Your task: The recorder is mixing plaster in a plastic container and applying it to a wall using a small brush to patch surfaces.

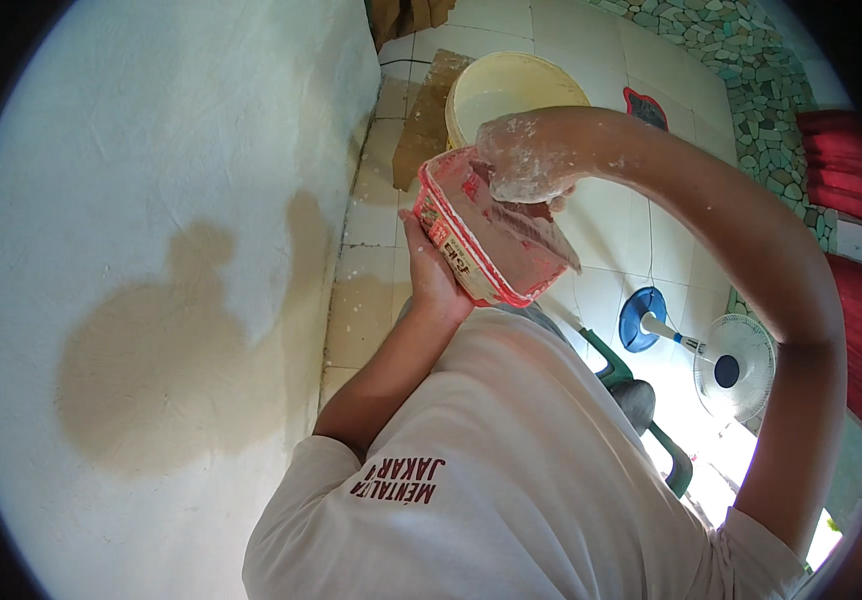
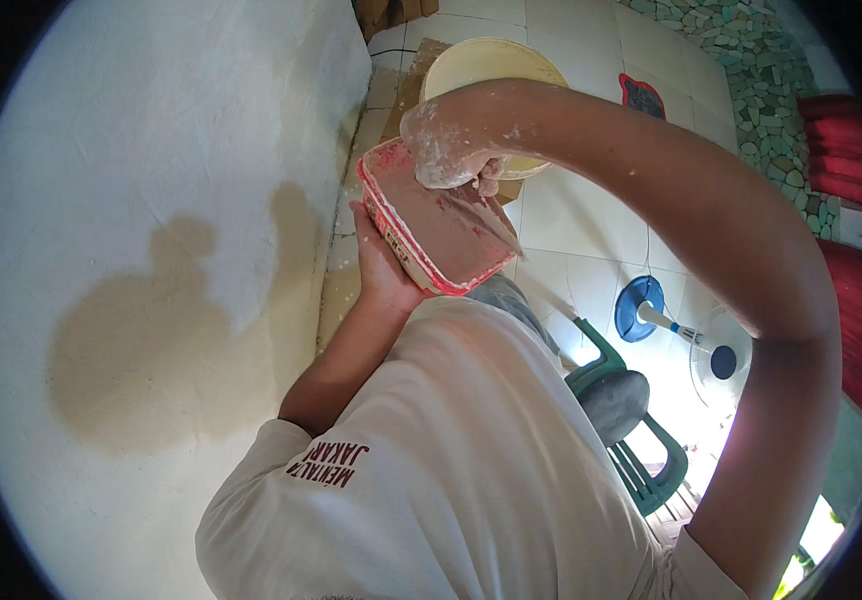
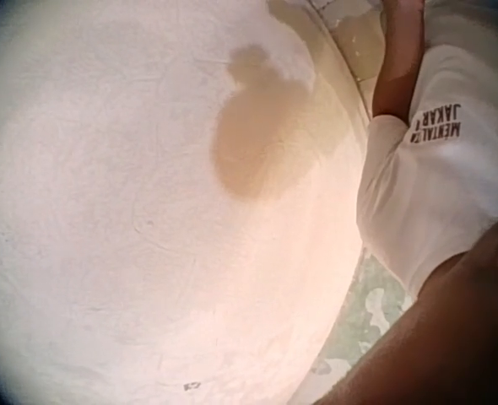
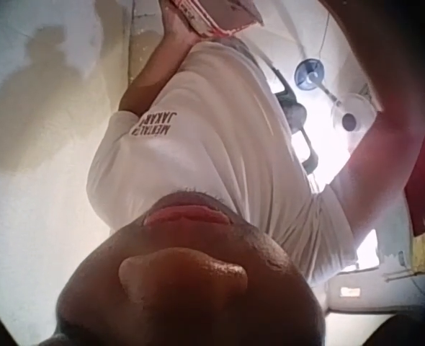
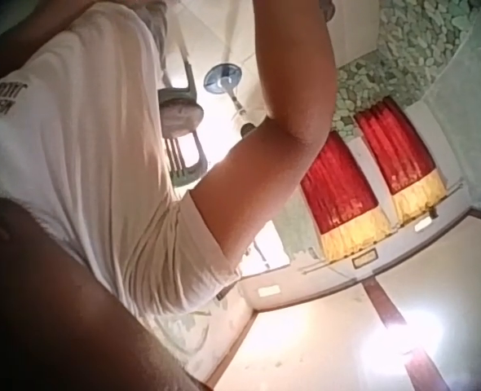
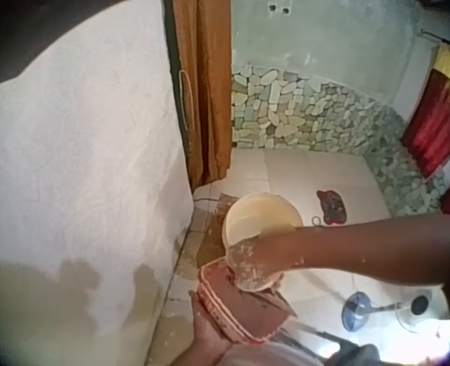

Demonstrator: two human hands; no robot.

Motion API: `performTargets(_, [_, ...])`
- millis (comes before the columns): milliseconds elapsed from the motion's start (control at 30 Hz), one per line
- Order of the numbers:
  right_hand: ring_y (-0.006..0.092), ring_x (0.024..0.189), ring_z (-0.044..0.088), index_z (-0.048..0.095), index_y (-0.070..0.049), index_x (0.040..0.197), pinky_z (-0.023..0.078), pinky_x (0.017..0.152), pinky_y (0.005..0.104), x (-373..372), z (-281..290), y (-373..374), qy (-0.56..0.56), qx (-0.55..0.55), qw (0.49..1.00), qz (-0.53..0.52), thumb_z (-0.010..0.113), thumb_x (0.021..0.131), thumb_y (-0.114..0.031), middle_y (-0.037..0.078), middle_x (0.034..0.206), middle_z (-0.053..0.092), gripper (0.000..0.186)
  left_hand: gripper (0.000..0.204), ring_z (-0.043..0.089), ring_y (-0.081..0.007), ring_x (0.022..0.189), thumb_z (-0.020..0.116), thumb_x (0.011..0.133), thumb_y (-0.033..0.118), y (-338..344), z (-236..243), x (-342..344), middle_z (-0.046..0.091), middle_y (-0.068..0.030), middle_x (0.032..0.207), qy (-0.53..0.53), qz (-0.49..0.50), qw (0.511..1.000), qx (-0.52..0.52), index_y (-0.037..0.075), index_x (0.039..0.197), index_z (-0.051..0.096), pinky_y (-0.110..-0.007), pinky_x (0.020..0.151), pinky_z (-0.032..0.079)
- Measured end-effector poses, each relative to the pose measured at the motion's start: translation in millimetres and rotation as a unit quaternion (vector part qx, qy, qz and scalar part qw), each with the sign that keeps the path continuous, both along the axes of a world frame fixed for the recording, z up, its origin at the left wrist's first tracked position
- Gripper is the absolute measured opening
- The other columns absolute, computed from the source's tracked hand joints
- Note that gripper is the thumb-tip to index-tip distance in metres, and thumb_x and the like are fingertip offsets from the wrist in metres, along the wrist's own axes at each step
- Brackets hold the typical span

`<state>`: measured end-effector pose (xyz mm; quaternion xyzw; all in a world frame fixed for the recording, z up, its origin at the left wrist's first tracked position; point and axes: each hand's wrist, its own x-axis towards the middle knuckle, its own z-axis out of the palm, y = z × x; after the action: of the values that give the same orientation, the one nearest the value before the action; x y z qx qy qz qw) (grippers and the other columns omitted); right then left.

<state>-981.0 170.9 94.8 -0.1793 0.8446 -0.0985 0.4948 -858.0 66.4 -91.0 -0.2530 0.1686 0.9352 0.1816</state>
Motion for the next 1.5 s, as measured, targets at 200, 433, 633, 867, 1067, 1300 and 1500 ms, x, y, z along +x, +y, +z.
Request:
performTargets(200, [0.0336,0.058,0.061,0.062,0.012,0.078,0.05,0.057,0.0428,1,-28,13,0.108,-0.024,0.993,0.044,0.05,0.076,-0.009,0.024,0.067,0.061,0.024,0.072,0.04,-0.0334,0.133,0.023,0.095,0.067,0,7,-2,0.039,-0.0111,0.146,0.029,0.0,0.999,-0.017,0.017,0.147,0.03,-0.051,0.108,0.036])
performTargets(433, [0.0376,0.061,0.055,0.061,0.012,0.075,0.048,0.064,0.0466,6,-26,12,0.078,-0.048,0.995,0.03,0.051,0.079,-0.012,0.026,0.068,0.059,0.026,0.07,0.046,-0.0292,0.128,0.02,0.097,0.065,2,3,4,0.044,-0.0111,0.141,0.006,0.001,1.0,-0.029,0.015,0.144,0.034,-0.047,0.108,0.038])
performTargets(633, [0.0389,0.075,0.06,0.061,0.011,0.082,0.047,0.073,0.0474,13,-8,9,0.131,-0.02,0.991,0.019,0.05,0.081,-0.013,0.027,0.079,0.061,0.026,0.076,0.044,-0.0306,0.129,0.031,0.093,0.069,-1,-5,4,0.042,-0.0103,0.143,0.058,-0.015,0.998,-0.018,0.014,0.146,0.032,-0.05,0.104,0.041])
performTargets(867, [0.0406,0.085,0.061,0.059,0.01,0.085,0.046,0.078,0.0488,27,-35,22,0.16,-0.107,0.981,0.034,0.049,0.085,-0.014,0.027,0.085,0.06,0.026,0.078,0.045,-0.0301,0.128,0.036,0.091,0.07,1,-7,3,0.042,-0.0099,0.143,0.095,0.007,0.995,-0.019,0.014,0.146,0.032,-0.05,0.104,0.041])
performTargets(1067, [0.041,0.085,0.059,0.059,0.008,0.085,0.046,0.079,0.0487,29,-24,30,0.178,-0.112,0.977,0.045,0.048,0.088,-0.015,0.026,0.086,0.058,0.026,0.076,0.044,-0.0281,0.13,0.024,0.094,0.069,-1,0,2,0.043,-0.0096,0.143,0.109,0.002,0.994,-0.026,0.014,0.145,0.033,-0.045,0.109,0.038])
performTargets(1300, [0.0384,0.084,0.06,0.06,0.006,0.09,0.048,0.077,0.0483,46,-14,43,0.37,-0.169,0.903,0.141,0.052,0.09,-0.017,0.025,0.089,0.06,0.024,0.079,0.04,-0.0295,0.133,0.029,0.092,0.071,-3,6,-5,0.038,-0.0095,0.147,0.105,0.041,0.991,-0.07,0.014,0.147,0.03,-0.047,0.109,0.036])
performTargets(1500, [0.0342,0.08,0.062,0.058,0.003,0.095,0.052,0.069,0.0432,64,-24,30,0.314,-0.098,0.939,0.105,0.055,0.089,-0.011,0.024,0.088,0.061,0.016,0.078,0.04,-0.0289,0.133,0.026,0.093,0.07,-5,7,-2,0.039,-0.0089,0.146,0.098,0.027,0.991,-0.085,0.014,0.146,0.032,-0.046,0.11,0.035])
